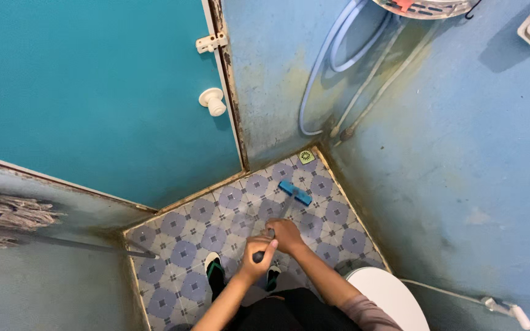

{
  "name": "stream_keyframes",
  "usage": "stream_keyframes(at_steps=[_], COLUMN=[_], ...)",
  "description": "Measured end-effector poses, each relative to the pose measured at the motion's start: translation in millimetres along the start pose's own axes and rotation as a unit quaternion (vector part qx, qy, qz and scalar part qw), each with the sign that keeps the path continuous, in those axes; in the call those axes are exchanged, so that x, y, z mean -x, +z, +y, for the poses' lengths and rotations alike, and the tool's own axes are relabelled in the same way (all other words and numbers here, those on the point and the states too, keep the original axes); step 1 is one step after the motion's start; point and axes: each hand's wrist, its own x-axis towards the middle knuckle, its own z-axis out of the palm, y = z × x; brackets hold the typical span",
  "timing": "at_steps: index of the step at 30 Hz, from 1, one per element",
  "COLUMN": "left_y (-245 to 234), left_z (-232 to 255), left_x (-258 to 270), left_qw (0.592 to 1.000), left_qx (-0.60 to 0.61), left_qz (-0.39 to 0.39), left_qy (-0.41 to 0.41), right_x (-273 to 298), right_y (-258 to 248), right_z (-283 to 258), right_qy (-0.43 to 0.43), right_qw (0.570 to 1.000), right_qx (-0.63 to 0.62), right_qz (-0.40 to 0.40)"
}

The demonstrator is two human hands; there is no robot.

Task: The person wipes the top of the toilet tank with a cloth and then uses a squeegee to move water across the tiled floor.

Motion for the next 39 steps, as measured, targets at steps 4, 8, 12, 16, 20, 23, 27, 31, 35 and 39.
stream_keyframes(at_steps=[4, 8, 12, 16, 20, 23, 27, 31, 35, 39], left_y=[10, 15, 10, 17, 34, 35, 28, 28, 34, 45], left_z=[-27, -25, 4, -12, -33, -24, 7, -8, -37, -30], left_x=[-6, -9, 2, 3, -3, -3, 6, 0, -8, -8], left_qw=[1.000, 1.000, 1.000, 1.000, 0.999, 1.000, 0.999, 1.000, 1.000, 1.000], left_qx=[0.011, -0.015, -0.003, -0.018, 0.000, -0.008, -0.002, 0.011, -0.005, -0.006], left_qz=[0.012, 0.013, -0.011, -0.002, 0.012, -0.012, -0.042, -0.012, 0.002, -0.026], left_qy=[-0.015, -0.002, -0.015, -0.007, 0.031, 0.006, 0.015, 0.021, 0.014, 0.008], right_x=[-24, -21, 6, 3, -17, -5, 18, 7, -19, -5], right_y=[5, -8, -10, 0, 2, -7, -9, 3, 11, -6], right_z=[32, 33, 2, 17, 55, 49, 16, 31, 69, 56], right_qy=[-0.019, -0.018, 0.036, 0.007, -0.055, -0.047, -0.009, -0.019, -0.064, 0.009], right_qw=[0.999, 0.998, 0.999, 1.000, 0.997, 0.998, 1.000, 0.999, 0.994, 0.999], right_qx=[0.026, 0.059, 0.032, 0.013, 0.024, 0.013, 0.014, 0.028, -0.005, 0.032], right_qz=[0.040, 0.003, -0.002, 0.021, 0.039, 0.025, 0.026, 0.042, 0.084, 0.008])
